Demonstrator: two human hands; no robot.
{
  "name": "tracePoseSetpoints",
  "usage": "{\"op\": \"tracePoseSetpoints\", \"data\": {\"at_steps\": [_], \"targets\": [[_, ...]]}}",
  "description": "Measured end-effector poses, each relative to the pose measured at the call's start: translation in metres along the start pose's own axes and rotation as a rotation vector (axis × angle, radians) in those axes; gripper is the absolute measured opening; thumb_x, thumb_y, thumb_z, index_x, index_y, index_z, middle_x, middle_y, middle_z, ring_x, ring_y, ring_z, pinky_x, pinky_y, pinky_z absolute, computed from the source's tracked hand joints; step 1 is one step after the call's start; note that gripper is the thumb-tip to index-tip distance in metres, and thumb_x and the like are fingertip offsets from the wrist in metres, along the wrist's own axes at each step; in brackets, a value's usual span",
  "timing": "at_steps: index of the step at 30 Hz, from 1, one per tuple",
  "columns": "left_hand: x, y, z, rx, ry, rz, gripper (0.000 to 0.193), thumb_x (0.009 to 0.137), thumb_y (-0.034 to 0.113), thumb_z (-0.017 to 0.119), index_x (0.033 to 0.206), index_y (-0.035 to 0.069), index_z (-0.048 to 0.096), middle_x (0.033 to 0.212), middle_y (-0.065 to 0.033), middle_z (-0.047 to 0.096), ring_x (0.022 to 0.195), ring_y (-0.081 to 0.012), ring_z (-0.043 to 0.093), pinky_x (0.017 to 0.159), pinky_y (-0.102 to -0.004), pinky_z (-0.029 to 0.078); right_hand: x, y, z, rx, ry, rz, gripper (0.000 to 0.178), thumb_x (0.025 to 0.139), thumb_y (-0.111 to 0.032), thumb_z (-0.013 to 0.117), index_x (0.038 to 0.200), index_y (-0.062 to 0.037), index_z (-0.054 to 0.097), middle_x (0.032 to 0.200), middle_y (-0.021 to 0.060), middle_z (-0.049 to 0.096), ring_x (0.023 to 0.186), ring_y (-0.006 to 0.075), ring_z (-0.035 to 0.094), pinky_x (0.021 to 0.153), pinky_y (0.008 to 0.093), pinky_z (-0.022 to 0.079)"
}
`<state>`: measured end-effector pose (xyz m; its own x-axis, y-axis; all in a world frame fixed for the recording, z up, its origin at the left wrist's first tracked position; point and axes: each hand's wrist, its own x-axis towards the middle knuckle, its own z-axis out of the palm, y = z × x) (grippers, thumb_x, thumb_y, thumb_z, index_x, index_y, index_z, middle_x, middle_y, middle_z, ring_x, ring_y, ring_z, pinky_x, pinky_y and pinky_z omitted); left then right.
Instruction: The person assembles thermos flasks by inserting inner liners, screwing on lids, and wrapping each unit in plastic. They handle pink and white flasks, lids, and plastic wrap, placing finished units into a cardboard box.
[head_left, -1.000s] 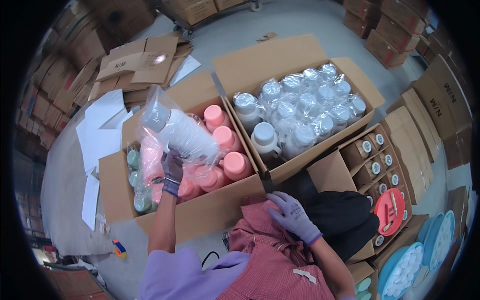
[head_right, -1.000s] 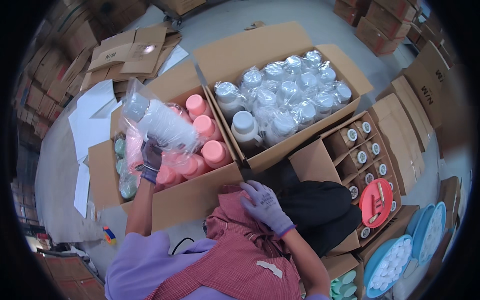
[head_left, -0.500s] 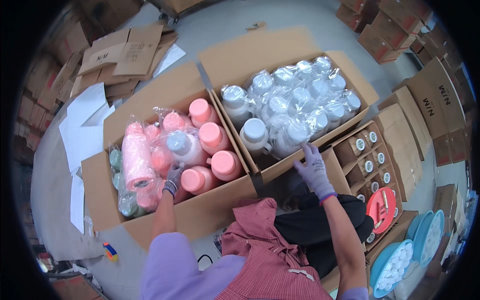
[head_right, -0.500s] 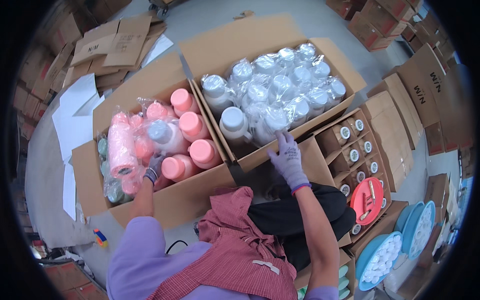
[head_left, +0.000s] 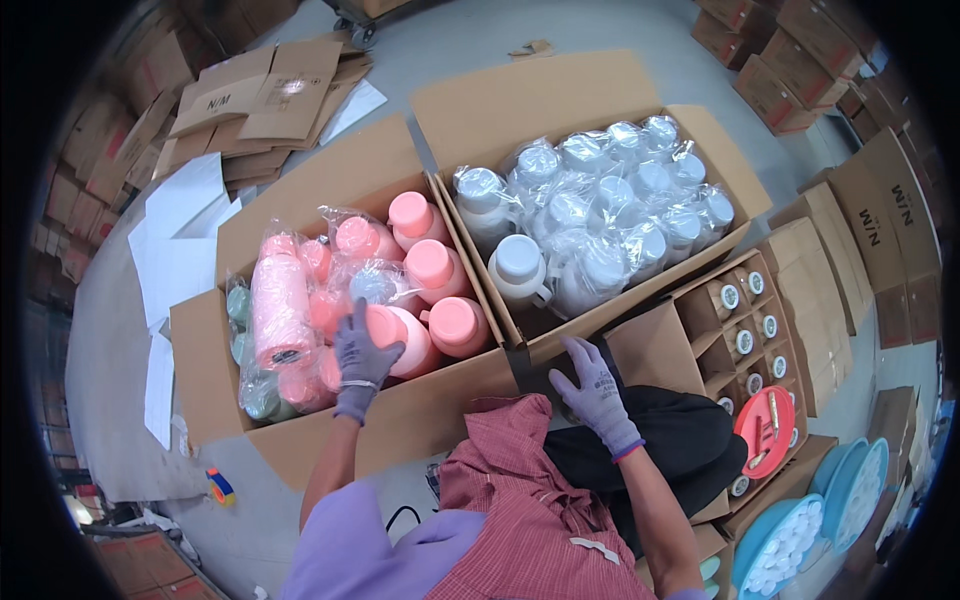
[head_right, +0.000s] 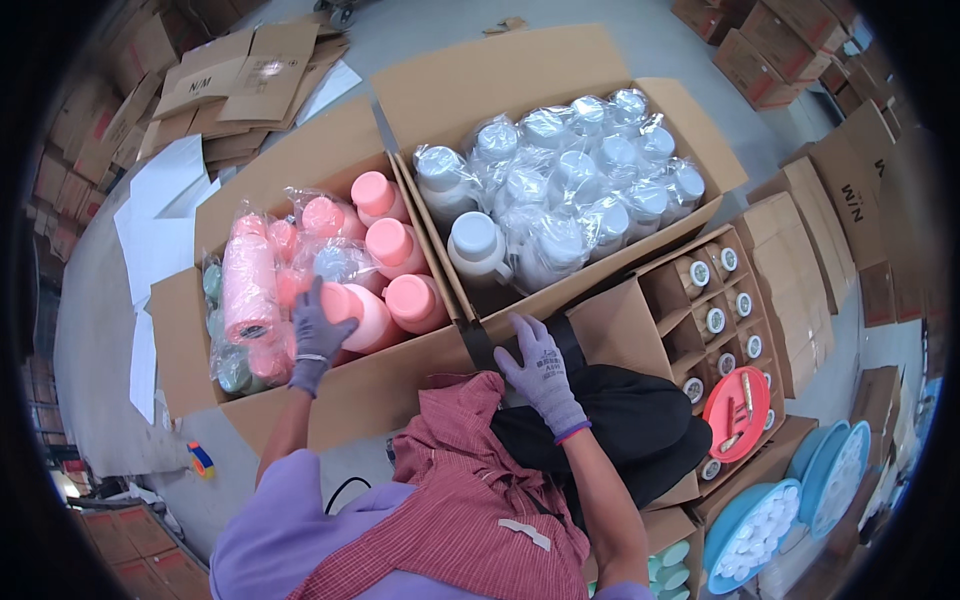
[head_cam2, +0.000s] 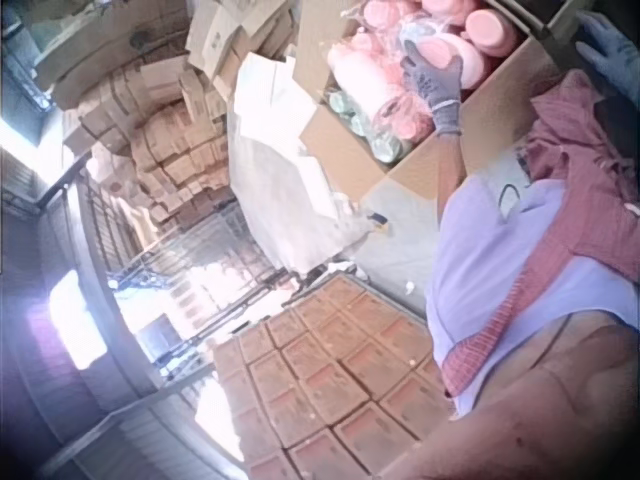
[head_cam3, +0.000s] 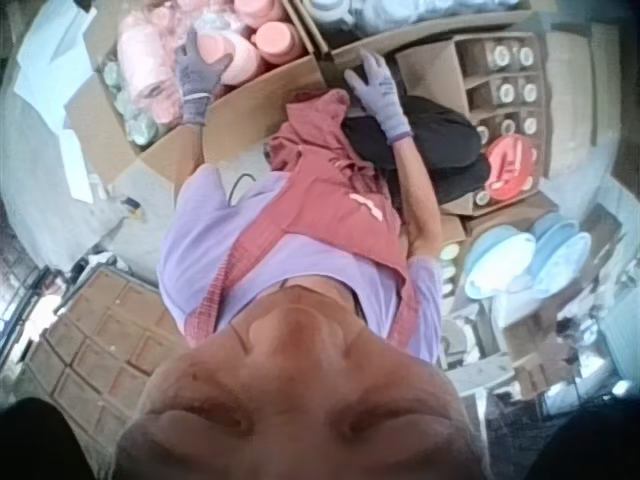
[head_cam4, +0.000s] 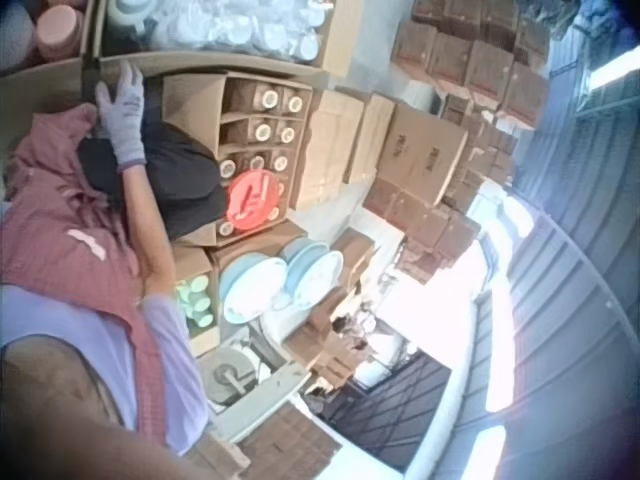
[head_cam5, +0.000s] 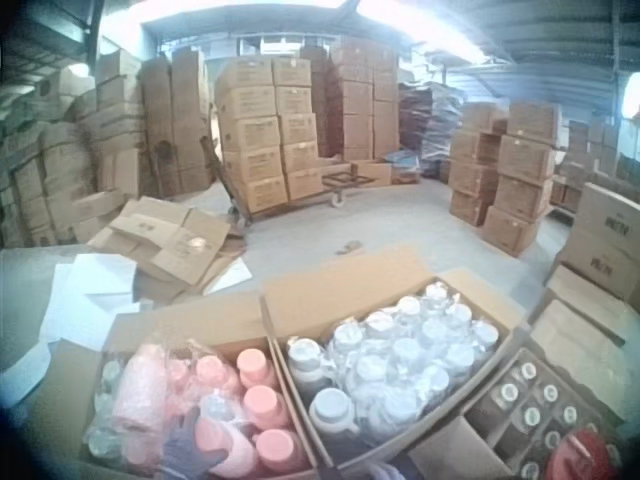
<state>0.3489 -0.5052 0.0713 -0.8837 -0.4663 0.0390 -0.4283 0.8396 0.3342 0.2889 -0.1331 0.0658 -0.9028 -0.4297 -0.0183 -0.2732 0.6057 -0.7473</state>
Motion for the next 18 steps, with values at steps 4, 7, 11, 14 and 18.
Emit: {"op": "tracePoseSetpoints", "data": {"at_steps": [4,7,11,14,18], "targets": [[-0.007,0.092,-0.139,-0.149,0.220,0.277,0.102,0.061,0.030,0.083,0.148,0.004,0.036,0.130,-0.0202,0.050,0.119,-0.0378,0.051,0.103,-0.0489,0.040,0.005,-0.032,-0.017,0.285,0.011,0.093,0.067,0.089,-0.032,0.069,0.144,-0.0046,0.043,0.137,0.0208,0.051,0.128,0.0365,0.049,0.107,0.0424,0.041],[-0.023,0.160,-0.178,-0.451,0.255,0.581,0.096,0.065,0.035,0.076,0.146,0.002,0.038,0.139,-0.0176,0.048,0.125,-0.0312,0.049,0.109,-0.0444,0.035,0.009,-0.037,-0.007,0.840,0.203,0.176,0.070,0.095,-0.045,0.063,0.149,-0.0093,0.038,0.141,0.0116,0.049,0.132,0.0255,0.046,0.110,0.0404,0.039],[-0.046,0.218,-0.164,-1.040,-0.096,0.502,0.127,0.061,0.051,0.075,0.154,-0.007,0.011,0.152,-0.0271,0.032,0.140,-0.0327,0.036,0.115,-0.0419,0.027,0.000,-0.038,-0.087,1.681,0.247,0.197,0.075,0.093,-0.063,0.055,0.149,-0.0151,0.040,0.139,0.0053,0.056,0.122,0.0196,0.058,0.102,0.0433,0.048],[-0.064,0.233,-0.094,-0.963,-0.095,0.600,0.109,0.072,0.044,0.073,0.155,-0.001,0.020,0.150,-0.0146,0.037,0.138,-0.0273,0.038,0.112,-0.0414,0.032,-0.049,0.004,-0.164,1.409,0.745,0.144,0.056,0.093,-0.039,0.068,0.133,-0.0018,0.055,0.119,0.0079,0.064,0.105,0.0153,0.062,0.092,0.0338,0.051],[-0.107,0.273,-0.072,-1.301,-0.999,0.104,0.082,0.084,0.057,0.053,0.143,0.002,0.039,0.129,-0.0176,0.053,0.110,-0.0291,0.057,0.086,-0.0415,0.050,-0.157,0.001,-0.267,0.833,1.284,0.142,0.027,0.091,-0.024,0.070,0.105,-0.0007,0.067,0.101,0.0027,0.066,0.086,0.0092,0.061,0.076,0.0249,0.051]]}}
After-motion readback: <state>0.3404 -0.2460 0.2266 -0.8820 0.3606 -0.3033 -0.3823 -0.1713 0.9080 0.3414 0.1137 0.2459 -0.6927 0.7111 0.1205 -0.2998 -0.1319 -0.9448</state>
